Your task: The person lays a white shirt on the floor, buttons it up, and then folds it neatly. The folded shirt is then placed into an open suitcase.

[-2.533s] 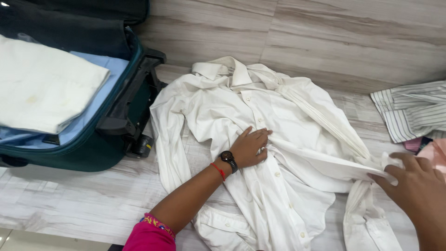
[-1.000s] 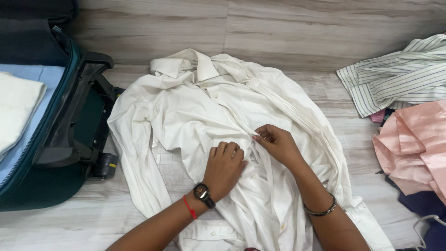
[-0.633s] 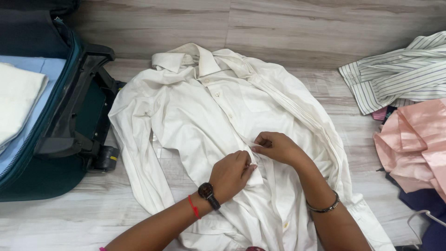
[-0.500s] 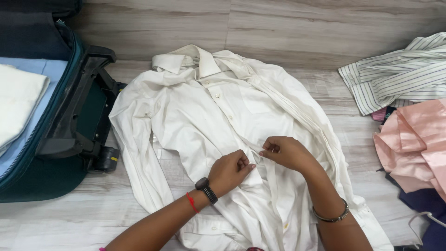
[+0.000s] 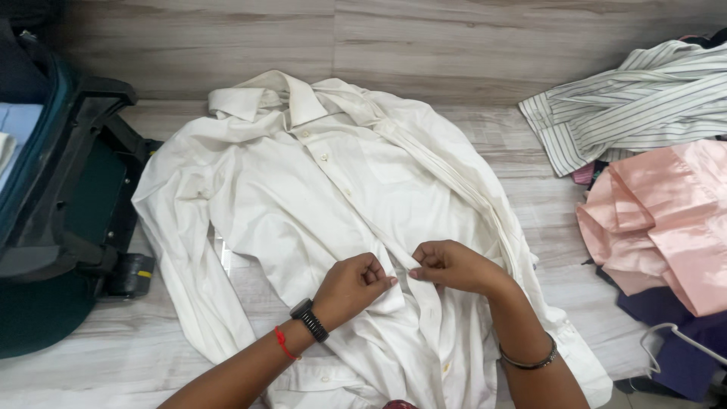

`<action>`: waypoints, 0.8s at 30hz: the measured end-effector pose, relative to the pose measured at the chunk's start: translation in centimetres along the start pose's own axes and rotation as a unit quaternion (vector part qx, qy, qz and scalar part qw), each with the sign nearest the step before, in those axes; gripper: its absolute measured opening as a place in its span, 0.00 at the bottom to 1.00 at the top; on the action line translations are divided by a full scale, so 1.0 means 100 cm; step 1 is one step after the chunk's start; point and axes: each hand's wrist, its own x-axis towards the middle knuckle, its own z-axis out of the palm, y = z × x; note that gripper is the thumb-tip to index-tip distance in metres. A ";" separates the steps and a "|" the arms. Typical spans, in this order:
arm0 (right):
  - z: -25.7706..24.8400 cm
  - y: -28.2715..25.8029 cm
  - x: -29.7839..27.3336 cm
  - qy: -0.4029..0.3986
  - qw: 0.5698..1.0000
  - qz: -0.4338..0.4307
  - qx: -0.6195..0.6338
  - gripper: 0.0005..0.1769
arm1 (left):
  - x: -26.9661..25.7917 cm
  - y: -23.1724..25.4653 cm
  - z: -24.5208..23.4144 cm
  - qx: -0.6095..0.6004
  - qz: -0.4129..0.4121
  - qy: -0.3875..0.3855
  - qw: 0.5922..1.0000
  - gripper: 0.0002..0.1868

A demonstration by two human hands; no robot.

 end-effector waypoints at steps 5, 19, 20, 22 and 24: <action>0.010 -0.007 -0.005 0.084 0.992 -0.095 -0.030 0.12 | -0.004 0.005 0.000 -0.113 -0.040 -0.072 0.990 0.12; 0.032 -0.022 -0.009 0.167 0.978 -0.039 -0.121 0.13 | -0.002 -0.018 0.024 -0.232 0.021 -0.041 0.972 0.06; 0.031 -0.021 -0.009 0.157 0.981 -0.047 -0.107 0.13 | -0.003 -0.018 0.024 -0.232 0.016 -0.037 0.972 0.07; 0.030 -0.019 -0.009 0.146 0.984 -0.049 -0.084 0.13 | -0.004 -0.014 0.024 -0.234 0.012 -0.031 0.972 0.08; 0.030 -0.016 -0.008 0.140 0.987 -0.040 -0.067 0.12 | -0.005 -0.010 0.023 -0.238 0.010 -0.023 0.971 0.08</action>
